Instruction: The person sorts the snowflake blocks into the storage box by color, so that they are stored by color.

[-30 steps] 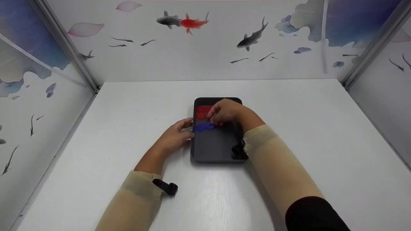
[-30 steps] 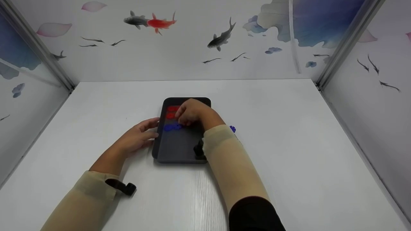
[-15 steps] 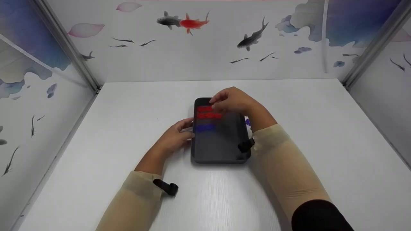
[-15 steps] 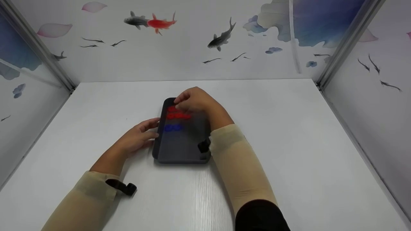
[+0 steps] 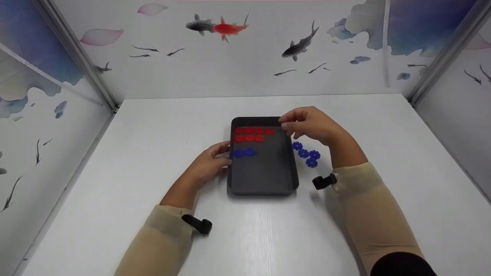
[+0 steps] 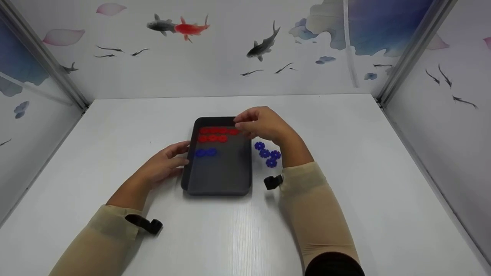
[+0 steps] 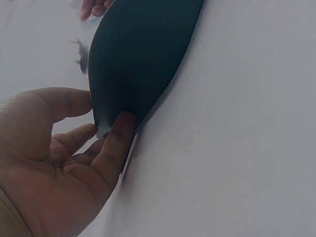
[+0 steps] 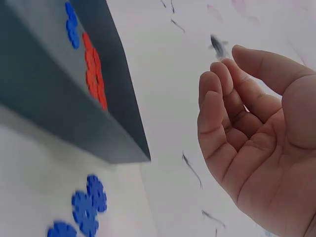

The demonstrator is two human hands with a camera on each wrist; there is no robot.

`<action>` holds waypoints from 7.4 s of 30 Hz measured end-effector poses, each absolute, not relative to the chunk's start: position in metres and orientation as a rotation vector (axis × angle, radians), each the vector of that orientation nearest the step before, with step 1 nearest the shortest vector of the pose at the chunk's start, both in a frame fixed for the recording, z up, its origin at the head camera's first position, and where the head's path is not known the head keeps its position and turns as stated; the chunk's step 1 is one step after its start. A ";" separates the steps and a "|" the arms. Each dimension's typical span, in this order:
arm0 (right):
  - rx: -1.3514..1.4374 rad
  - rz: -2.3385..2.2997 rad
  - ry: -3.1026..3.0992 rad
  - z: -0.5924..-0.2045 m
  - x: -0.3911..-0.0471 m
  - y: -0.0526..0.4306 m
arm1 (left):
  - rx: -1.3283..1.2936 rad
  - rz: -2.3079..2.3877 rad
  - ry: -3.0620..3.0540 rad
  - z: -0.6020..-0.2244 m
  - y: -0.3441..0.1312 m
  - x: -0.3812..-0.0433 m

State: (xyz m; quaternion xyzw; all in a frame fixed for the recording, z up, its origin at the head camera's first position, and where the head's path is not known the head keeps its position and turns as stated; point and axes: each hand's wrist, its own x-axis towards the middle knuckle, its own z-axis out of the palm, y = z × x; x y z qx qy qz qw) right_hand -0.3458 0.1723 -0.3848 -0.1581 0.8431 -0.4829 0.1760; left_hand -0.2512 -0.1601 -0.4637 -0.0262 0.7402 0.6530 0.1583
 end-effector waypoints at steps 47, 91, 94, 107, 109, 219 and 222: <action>-0.333 -0.747 2.469 -0.442 -0.354 0.269 | -0.084 1.826 2.147 -0.464 -0.162 -0.251; -0.317 -1.271 2.512 -0.424 -0.347 0.240 | -0.070 1.855 2.134 -0.466 -0.162 -0.251; -0.375 -1.292 2.495 -0.414 -0.341 0.224 | -0.061 1.865 2.126 -0.466 -0.162 -0.251; -0.570 -1.361 2.418 -0.390 -0.334 0.159 | -0.090 1.864 2.114 -0.465 -0.160 -0.251; -0.582 -1.369 2.401 -0.387 -0.336 0.153 | -0.095 1.860 2.117 -0.465 -0.160 -0.251; -0.217 -0.817 2.555 -0.446 -0.363 0.207 | -0.072 1.815 2.178 -0.467 -0.162 -0.253; -0.221 -0.789 2.573 -0.445 -0.362 0.206 | -0.071 1.828 2.164 -0.467 -0.161 -0.252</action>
